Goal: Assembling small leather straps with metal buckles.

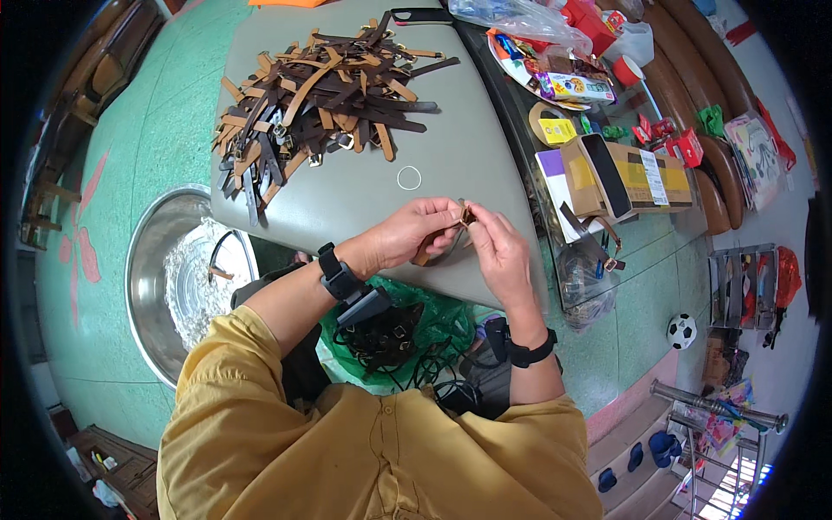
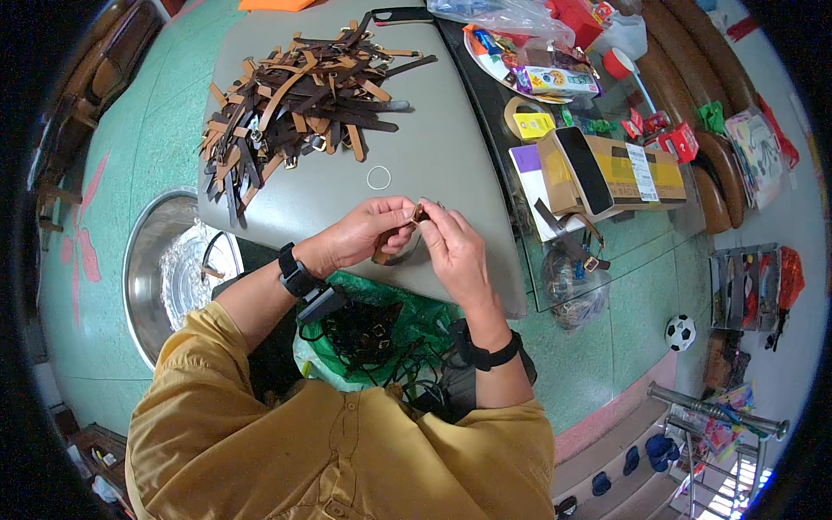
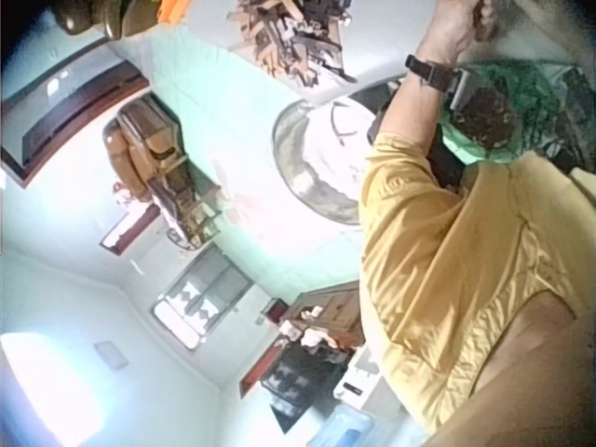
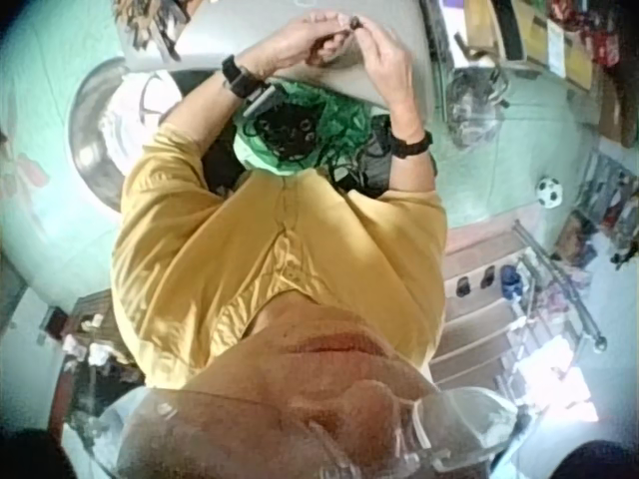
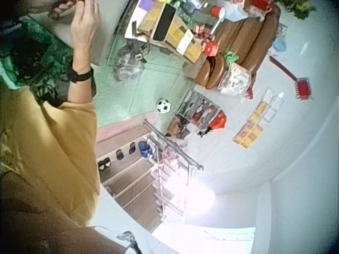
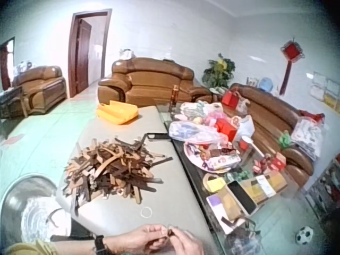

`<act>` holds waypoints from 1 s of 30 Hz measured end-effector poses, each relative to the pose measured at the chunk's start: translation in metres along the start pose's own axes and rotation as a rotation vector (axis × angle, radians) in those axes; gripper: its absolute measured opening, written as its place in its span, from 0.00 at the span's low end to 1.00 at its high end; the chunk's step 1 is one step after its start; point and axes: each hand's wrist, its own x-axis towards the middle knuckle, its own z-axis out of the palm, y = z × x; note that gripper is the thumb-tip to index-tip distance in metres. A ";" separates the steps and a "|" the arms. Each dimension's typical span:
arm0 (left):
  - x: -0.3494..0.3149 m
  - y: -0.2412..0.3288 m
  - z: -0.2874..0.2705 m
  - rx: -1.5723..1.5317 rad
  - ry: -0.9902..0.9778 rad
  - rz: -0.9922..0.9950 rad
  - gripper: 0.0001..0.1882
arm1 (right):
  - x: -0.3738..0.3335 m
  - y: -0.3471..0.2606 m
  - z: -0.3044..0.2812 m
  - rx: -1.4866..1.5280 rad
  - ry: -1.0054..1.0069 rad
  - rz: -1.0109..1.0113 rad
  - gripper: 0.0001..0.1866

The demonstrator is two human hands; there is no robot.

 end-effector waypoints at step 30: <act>-0.005 -0.005 0.009 1.037 0.483 0.411 0.07 | -0.003 0.021 0.021 0.269 -0.004 0.453 0.07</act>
